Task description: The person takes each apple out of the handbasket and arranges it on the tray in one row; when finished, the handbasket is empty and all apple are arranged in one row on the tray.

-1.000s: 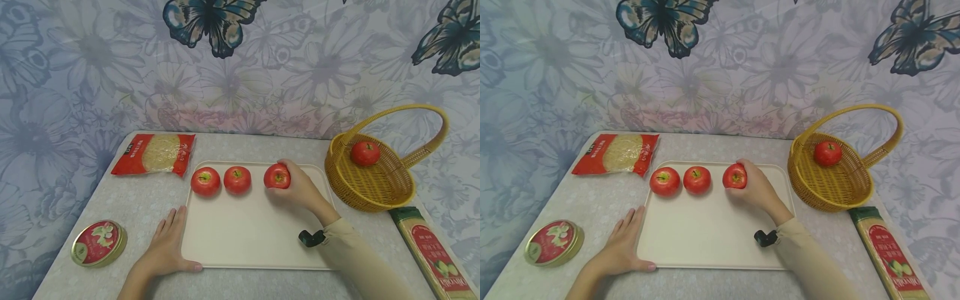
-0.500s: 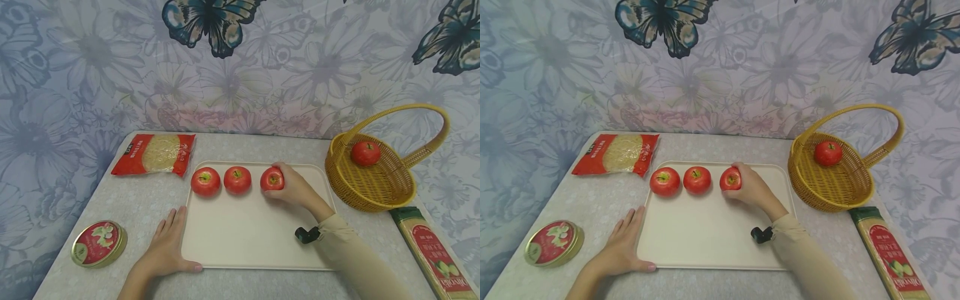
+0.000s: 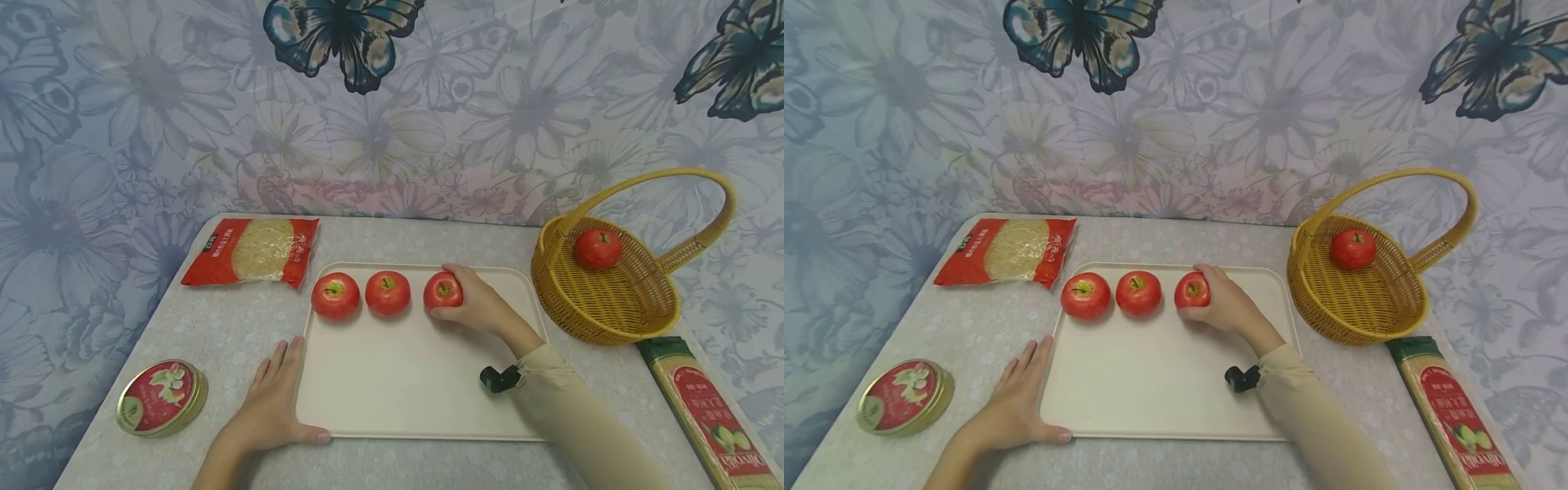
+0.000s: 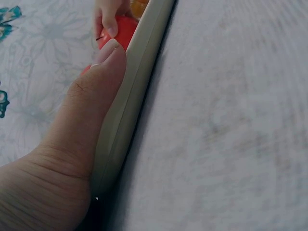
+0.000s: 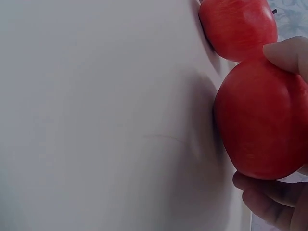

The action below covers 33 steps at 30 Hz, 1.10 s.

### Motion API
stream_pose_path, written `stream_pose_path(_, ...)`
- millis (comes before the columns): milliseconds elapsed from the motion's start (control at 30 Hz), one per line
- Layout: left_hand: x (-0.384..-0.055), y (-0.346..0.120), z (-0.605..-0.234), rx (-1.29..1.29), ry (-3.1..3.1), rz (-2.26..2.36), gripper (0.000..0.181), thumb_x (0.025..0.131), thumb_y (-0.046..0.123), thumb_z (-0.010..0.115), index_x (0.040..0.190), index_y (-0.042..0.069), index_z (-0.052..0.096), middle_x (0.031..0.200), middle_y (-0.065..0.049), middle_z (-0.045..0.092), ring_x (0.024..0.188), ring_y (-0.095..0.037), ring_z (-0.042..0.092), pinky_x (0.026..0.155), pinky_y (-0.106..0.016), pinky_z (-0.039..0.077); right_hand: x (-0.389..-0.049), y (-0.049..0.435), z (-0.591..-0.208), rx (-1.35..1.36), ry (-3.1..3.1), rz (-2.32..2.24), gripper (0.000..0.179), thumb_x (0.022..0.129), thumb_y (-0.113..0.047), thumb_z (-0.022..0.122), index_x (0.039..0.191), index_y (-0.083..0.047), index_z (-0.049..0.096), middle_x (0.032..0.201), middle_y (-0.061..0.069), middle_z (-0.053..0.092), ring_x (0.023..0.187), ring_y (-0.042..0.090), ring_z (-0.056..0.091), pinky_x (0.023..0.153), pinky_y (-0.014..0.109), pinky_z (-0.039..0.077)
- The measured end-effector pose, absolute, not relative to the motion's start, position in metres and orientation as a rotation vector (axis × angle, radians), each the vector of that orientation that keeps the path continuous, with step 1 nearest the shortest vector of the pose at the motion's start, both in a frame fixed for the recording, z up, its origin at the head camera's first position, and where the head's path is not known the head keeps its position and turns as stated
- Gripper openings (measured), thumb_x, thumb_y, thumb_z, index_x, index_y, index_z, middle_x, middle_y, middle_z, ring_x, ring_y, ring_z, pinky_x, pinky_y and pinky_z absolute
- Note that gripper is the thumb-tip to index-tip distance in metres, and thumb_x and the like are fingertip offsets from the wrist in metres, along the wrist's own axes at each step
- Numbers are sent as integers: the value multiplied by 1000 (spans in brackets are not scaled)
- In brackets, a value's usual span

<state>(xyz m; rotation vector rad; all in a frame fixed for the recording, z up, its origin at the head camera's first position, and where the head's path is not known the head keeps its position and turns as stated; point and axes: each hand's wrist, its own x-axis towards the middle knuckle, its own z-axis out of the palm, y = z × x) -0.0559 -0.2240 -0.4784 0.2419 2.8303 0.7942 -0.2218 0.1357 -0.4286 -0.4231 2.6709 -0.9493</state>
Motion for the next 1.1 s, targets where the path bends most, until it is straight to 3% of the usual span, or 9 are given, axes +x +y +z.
stream_pose_path(500, -57, -222, -476, 235, 2819, 794, 159, 44, 83, 80, 159, 4, 4, 166, -21, 12, 152, -47, 6, 118, -66, 7, -220, 145, -440, -342, 2581, -1074, 102, 77, -55, 79, 155, -19, 24, 138, 9, 52, 127, 29, 54, 106, 53, 46)
stream_pose_path(767, -57, -223, -477, 241, 2819, 789, 158, 45, 82, 80, 159, 3, 4, 165, -22, 12, 151, -48, 6, 118, -66, 7, -221, 142, -439, -382, 2581, -1081, 102, 75, -59, 79, 153, -17, 28, 133, 8, 57, 121, 27, 58, 103, 50, 49)
stream_pose_path(1100, -58, -224, -480, 214, 2794, 794, 159, 45, 82, 80, 159, 5, 2, 166, -21, 10, 152, -46, 3, 119, -65, 6, -214, 149, -434, -456, 2704, -989, 107, 76, -58, 79, 158, -20, 22, 157, 8, 38, 143, 33, 39, 113, 58, 37)
